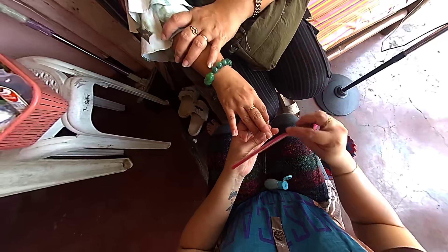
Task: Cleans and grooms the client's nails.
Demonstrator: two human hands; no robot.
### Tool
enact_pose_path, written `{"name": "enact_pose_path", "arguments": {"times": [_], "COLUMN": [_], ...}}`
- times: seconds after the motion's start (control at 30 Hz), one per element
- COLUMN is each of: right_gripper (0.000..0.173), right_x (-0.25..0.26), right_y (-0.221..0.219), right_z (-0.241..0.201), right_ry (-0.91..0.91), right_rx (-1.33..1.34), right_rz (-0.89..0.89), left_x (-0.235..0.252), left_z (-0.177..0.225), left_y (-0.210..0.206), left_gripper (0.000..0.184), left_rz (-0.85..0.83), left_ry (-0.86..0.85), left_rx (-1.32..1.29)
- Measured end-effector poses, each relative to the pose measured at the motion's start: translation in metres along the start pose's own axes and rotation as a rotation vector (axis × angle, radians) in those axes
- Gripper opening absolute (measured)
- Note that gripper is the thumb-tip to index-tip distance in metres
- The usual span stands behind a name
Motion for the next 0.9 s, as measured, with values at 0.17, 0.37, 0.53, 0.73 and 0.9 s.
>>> {"name": "enact_pose_path", "arguments": {"times": [0.17, 0.37, 0.53, 0.73, 0.9], "right_gripper": [0.009, 0.009, 0.011, 0.010, 0.006], "right_x": [0.027, 0.053, 0.067, 0.044, 0.004], "right_y": [-0.006, -0.023, -0.023, 0.026, 0.015], "right_z": [0.027, 0.039, 0.011, 0.068, 0.021], "right_ry": [-0.086, -0.050, 0.075, -0.203, -0.135], "right_rx": [-0.038, 0.088, 0.114, 0.057, 0.070], "right_rz": [0.091, -0.024, -0.284, 0.105, 0.073], "left_x": [-0.002, -0.004, -0.003, -0.006, 0.000], "left_z": [0.004, 0.006, 0.007, 0.007, 0.006], "left_y": [0.001, 0.005, 0.005, 0.005, 0.001], "left_gripper": [0.040, 0.041, 0.040, 0.028, 0.023], "left_rz": [0.042, 0.027, 0.043, 0.022, 0.098], "left_ry": [-0.026, -0.027, -0.037, 0.099, 0.207], "left_rx": [0.007, 0.025, 0.036, -0.011, 0.087]}}
Point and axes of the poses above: each hand's wrist, its own x-axis towards the middle knuckle, its own y-axis out of the back of the hand, z = x × y, the point moved 5 cm from there along x, towards the middle knuckle
